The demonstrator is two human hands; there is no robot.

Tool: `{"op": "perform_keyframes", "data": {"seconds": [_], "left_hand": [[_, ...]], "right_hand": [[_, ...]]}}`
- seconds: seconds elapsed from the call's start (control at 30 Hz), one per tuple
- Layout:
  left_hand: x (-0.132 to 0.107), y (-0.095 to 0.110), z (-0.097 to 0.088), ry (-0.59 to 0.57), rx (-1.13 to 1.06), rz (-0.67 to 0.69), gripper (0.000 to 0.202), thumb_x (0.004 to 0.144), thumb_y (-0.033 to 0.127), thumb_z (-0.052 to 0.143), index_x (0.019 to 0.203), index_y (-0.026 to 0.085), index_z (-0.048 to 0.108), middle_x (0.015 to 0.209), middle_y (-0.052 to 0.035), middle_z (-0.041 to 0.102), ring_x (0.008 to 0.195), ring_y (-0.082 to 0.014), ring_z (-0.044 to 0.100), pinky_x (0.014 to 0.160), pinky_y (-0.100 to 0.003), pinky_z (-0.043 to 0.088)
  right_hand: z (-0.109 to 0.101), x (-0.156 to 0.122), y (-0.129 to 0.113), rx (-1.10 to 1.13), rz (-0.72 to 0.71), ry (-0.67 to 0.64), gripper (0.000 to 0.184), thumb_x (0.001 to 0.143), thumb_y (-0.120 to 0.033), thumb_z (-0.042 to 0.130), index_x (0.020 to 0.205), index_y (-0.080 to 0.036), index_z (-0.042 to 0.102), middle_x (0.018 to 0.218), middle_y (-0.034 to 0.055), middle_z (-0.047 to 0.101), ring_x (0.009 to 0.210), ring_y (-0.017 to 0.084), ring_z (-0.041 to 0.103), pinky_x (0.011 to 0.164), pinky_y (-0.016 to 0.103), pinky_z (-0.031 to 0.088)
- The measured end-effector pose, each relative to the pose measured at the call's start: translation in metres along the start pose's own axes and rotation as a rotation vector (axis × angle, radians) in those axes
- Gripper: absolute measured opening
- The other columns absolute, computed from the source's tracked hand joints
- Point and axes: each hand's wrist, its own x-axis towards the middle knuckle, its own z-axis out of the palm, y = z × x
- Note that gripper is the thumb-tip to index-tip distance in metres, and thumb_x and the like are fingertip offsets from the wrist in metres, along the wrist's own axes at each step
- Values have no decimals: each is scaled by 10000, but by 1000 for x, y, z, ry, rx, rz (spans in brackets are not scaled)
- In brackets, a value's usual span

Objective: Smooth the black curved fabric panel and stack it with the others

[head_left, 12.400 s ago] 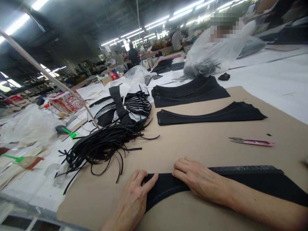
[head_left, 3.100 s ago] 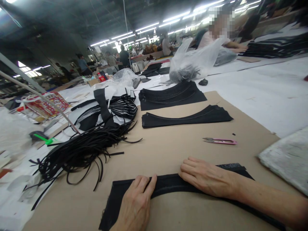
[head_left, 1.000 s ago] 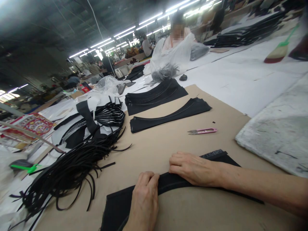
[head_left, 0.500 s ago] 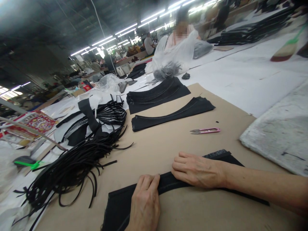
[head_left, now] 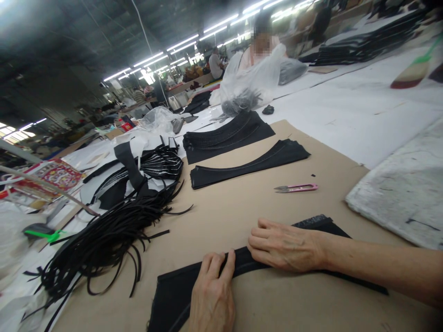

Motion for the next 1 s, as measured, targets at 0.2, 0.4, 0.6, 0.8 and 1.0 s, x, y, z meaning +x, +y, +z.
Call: {"op": "perform_keyframes", "data": {"seconds": [0.2,0.4,0.6,0.8,1.0], "left_hand": [[0,9,0,-62,-8,-120,668,776,-23,391,1392,211,498,1117,-100,591,1049,-220,502,939,-340,519],[5,18,-4,-119,7,-190,772,707,-64,387,1385,287,506,1081,-85,584,1036,-231,498,908,-358,522],[4,18,-2,-30,33,-205,757,713,-68,397,1331,339,555,1187,-88,559,1092,-234,500,920,-380,510],[13,21,11,105,-139,-119,600,783,-28,362,1305,188,564,1147,-118,615,1054,-224,559,912,-406,523],[22,20,15,142,-206,-95,453,845,-11,355,1193,132,607,958,-91,645,903,-184,606,812,-317,553]], "right_hand": [[-2,1,-1,-16,-8,4,191,972,-139,403,857,-162,554,792,10,505,724,162,425,686,341,258],[0,1,-1,-14,-7,-7,190,975,-143,396,858,-160,545,802,6,494,730,158,418,700,344,267],[0,1,-1,-22,-14,9,182,966,-139,409,851,-160,548,791,6,491,730,162,417,704,348,271],[-2,1,-3,-27,-14,9,182,962,-141,419,848,-167,558,791,14,516,718,165,424,701,353,280],[-1,-1,-1,-50,5,13,159,964,-154,431,869,-167,558,799,11,525,721,161,444,707,354,299]]}}
